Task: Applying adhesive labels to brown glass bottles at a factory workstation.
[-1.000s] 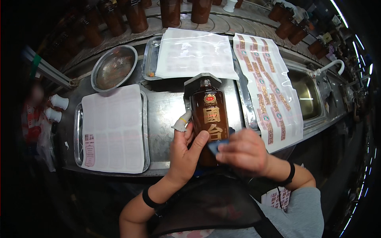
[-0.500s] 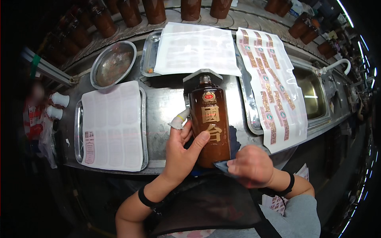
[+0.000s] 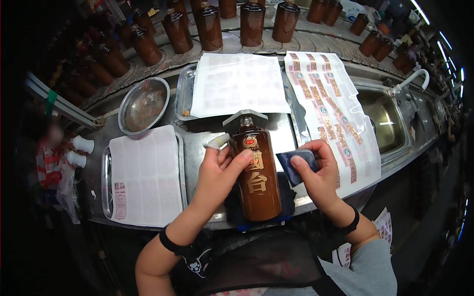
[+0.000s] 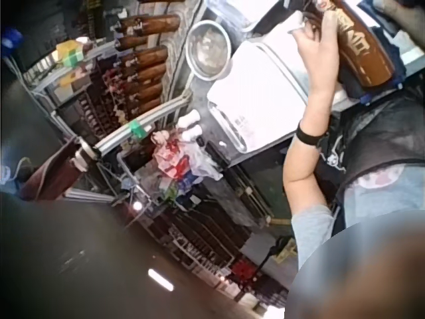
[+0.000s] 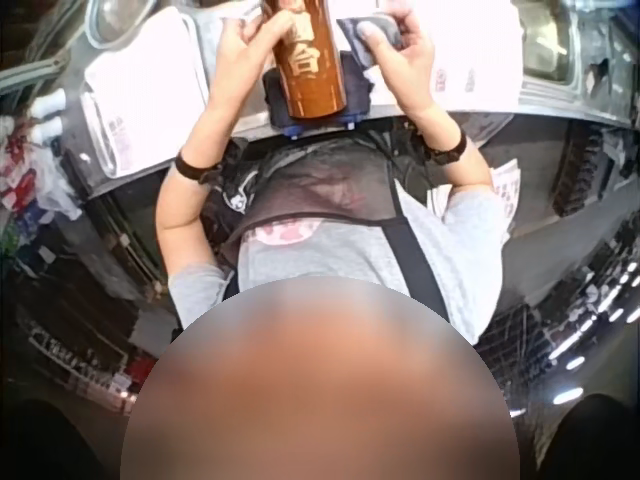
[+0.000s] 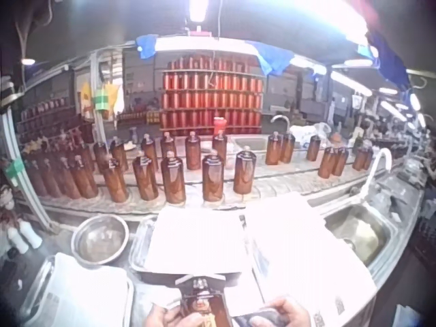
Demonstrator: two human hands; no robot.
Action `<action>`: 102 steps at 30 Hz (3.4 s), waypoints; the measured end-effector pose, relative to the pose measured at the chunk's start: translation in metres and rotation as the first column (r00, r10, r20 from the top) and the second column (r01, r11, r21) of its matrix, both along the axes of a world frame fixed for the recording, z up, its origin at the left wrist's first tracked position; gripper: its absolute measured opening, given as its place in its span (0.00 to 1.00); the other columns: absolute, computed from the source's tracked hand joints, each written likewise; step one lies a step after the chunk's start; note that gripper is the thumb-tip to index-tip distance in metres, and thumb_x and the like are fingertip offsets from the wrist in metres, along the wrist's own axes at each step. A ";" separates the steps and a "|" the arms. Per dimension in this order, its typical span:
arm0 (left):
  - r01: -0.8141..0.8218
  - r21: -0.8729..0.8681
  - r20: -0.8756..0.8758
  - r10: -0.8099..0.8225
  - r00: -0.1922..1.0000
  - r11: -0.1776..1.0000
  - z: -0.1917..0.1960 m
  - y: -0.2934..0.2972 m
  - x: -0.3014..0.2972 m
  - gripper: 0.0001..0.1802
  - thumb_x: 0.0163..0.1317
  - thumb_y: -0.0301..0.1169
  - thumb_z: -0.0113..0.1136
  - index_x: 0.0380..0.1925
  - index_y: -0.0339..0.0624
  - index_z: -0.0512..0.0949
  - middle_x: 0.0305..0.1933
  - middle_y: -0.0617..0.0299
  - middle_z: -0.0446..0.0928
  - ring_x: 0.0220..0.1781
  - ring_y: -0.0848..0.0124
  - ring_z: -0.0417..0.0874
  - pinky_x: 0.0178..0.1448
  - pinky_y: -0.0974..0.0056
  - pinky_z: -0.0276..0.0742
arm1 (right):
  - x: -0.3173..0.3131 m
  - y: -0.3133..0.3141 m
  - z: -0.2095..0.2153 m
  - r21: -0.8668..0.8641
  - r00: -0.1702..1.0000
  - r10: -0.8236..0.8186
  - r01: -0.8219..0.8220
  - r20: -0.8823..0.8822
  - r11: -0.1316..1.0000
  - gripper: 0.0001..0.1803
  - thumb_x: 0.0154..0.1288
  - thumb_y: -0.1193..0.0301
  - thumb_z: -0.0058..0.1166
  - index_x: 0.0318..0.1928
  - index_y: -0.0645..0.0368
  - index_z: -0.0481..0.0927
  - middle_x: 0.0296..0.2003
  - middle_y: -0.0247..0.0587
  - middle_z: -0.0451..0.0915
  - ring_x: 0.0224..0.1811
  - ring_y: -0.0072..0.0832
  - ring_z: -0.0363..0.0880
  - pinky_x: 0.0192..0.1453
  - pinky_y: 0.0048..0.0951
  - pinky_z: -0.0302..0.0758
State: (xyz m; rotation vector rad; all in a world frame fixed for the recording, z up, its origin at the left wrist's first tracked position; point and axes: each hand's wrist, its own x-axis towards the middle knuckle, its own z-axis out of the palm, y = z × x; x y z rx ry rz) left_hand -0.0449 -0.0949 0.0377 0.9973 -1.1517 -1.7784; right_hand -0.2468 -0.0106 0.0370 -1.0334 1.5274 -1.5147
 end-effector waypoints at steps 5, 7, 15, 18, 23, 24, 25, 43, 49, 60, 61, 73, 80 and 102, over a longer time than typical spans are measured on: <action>0.037 0.087 0.158 -0.051 0.986 0.995 0.014 -0.029 -0.011 0.29 0.65 0.47 0.68 0.54 0.37 0.71 0.47 0.57 0.82 0.49 0.71 0.83 0.56 0.66 0.77 | 0.016 0.013 0.013 -0.137 0.892 0.228 -0.301 -0.391 0.944 0.13 0.61 0.72 0.68 0.42 0.63 0.78 0.34 0.41 0.81 0.33 0.28 0.80 0.39 0.25 0.75; 0.076 0.153 0.165 -0.102 0.981 0.985 0.014 -0.034 -0.014 0.31 0.63 0.50 0.69 0.53 0.36 0.72 0.45 0.58 0.82 0.44 0.72 0.84 0.50 0.65 0.79 | 0.020 0.011 0.008 -0.142 0.910 0.199 -0.266 -0.363 0.954 0.13 0.62 0.72 0.67 0.43 0.63 0.77 0.33 0.41 0.80 0.32 0.27 0.79 0.38 0.26 0.75; 0.003 0.187 0.205 -0.042 0.978 0.982 0.018 -0.030 -0.020 0.32 0.60 0.52 0.70 0.51 0.38 0.73 0.44 0.60 0.81 0.43 0.73 0.83 0.46 0.66 0.79 | 0.018 0.008 0.000 -0.132 0.911 0.200 -0.262 -0.361 0.956 0.15 0.64 0.71 0.66 0.45 0.64 0.76 0.32 0.41 0.79 0.30 0.25 0.78 0.35 0.26 0.74; 0.002 0.199 0.202 -0.043 0.978 0.980 0.016 -0.030 -0.019 0.31 0.61 0.51 0.70 0.52 0.38 0.74 0.45 0.61 0.81 0.44 0.74 0.83 0.47 0.65 0.79 | 0.017 0.008 0.002 -0.110 0.909 0.212 -0.266 -0.358 0.958 0.15 0.64 0.71 0.65 0.45 0.64 0.75 0.32 0.41 0.79 0.30 0.26 0.78 0.35 0.26 0.74; 0.016 0.209 0.163 -0.051 0.985 0.978 0.019 -0.028 -0.019 0.28 0.62 0.46 0.70 0.52 0.39 0.74 0.46 0.62 0.81 0.46 0.74 0.82 0.53 0.65 0.78 | 0.020 0.007 0.003 -0.137 0.906 0.204 -0.270 -0.370 0.953 0.15 0.64 0.71 0.65 0.46 0.64 0.75 0.33 0.42 0.79 0.31 0.27 0.79 0.36 0.26 0.75; 0.002 0.184 0.173 -0.034 0.984 0.983 0.014 -0.028 -0.019 0.27 0.62 0.45 0.71 0.52 0.38 0.75 0.47 0.62 0.81 0.46 0.74 0.82 0.54 0.66 0.77 | 0.021 0.008 0.004 -0.127 0.908 0.207 -0.269 -0.364 0.955 0.15 0.64 0.70 0.65 0.46 0.64 0.75 0.34 0.42 0.79 0.31 0.27 0.79 0.36 0.26 0.75; -0.013 0.159 0.184 -0.016 0.983 0.987 0.011 -0.027 -0.018 0.26 0.62 0.44 0.71 0.52 0.38 0.75 0.47 0.62 0.82 0.47 0.74 0.82 0.56 0.67 0.76 | 0.022 0.009 0.004 -0.117 0.910 0.212 -0.268 -0.357 0.956 0.15 0.64 0.70 0.65 0.45 0.64 0.75 0.34 0.42 0.79 0.32 0.27 0.79 0.37 0.26 0.75; 0.038 0.156 0.168 -0.064 0.984 0.987 0.005 -0.017 -0.015 0.35 0.57 0.35 0.75 0.59 0.34 0.67 0.50 0.53 0.80 0.49 0.70 0.84 0.53 0.65 0.81 | 0.020 0.013 -0.001 -0.076 0.918 0.223 -0.261 -0.328 0.962 0.14 0.65 0.71 0.65 0.46 0.64 0.76 0.35 0.42 0.79 0.33 0.26 0.79 0.38 0.26 0.75; 0.030 0.313 0.045 -0.046 0.998 0.949 0.013 -0.017 -0.006 0.32 0.61 0.35 0.73 0.59 0.35 0.67 0.50 0.55 0.82 0.53 0.71 0.83 0.56 0.66 0.80 | 0.016 0.011 0.010 -0.101 0.901 0.214 -0.270 -0.377 0.958 0.14 0.64 0.73 0.66 0.44 0.65 0.76 0.34 0.41 0.79 0.34 0.25 0.80 0.40 0.25 0.76; 0.039 0.232 -0.067 -0.024 0.997 0.972 -0.009 -0.010 -0.001 0.33 0.65 0.37 0.70 0.62 0.36 0.63 0.53 0.51 0.82 0.54 0.69 0.83 0.60 0.66 0.77 | 0.023 -0.028 0.036 -0.141 0.821 0.242 -0.360 -0.517 0.922 0.12 0.62 0.75 0.66 0.43 0.64 0.78 0.34 0.45 0.81 0.34 0.34 0.83 0.39 0.30 0.77; 0.040 0.232 -0.074 -0.024 0.997 0.972 -0.007 -0.011 0.003 0.33 0.65 0.37 0.70 0.62 0.36 0.63 0.53 0.51 0.82 0.54 0.69 0.83 0.60 0.66 0.77 | 0.023 -0.039 0.036 -0.189 0.778 0.194 -0.372 -0.598 0.909 0.11 0.61 0.75 0.65 0.42 0.64 0.78 0.34 0.46 0.80 0.33 0.37 0.82 0.38 0.31 0.77; -0.087 0.135 -0.100 0.101 0.990 0.987 -0.016 0.046 0.028 0.29 0.74 0.32 0.56 0.70 0.35 0.59 0.65 0.47 0.74 0.67 0.67 0.75 0.72 0.64 0.67 | 0.034 -0.099 0.054 -0.251 0.430 -0.012 -0.505 -0.903 0.825 0.08 0.53 0.77 0.62 0.34 0.59 0.77 0.30 0.43 0.77 0.34 0.44 0.80 0.37 0.40 0.76; -0.156 0.112 -0.077 0.165 0.983 0.981 -0.022 0.067 0.038 0.29 0.73 0.29 0.56 0.70 0.34 0.60 0.68 0.43 0.71 0.69 0.63 0.73 0.73 0.60 0.66 | 0.051 -0.006 0.033 -0.149 0.266 0.149 -0.833 -0.952 0.533 0.12 0.47 0.70 0.60 0.36 0.53 0.82 0.33 0.32 0.77 0.38 0.30 0.78 0.39 0.32 0.74; 0.139 -0.654 0.535 0.325 0.780 0.744 -0.031 0.060 0.030 0.25 0.74 0.45 0.52 0.63 0.44 0.77 0.71 0.34 0.66 0.69 0.43 0.71 0.70 0.52 0.65 | 0.002 0.001 0.037 -0.360 0.770 0.141 -0.442 -0.623 0.822 0.11 0.52 0.83 0.68 0.36 0.63 0.82 0.30 0.40 0.79 0.32 0.33 0.79 0.37 0.29 0.74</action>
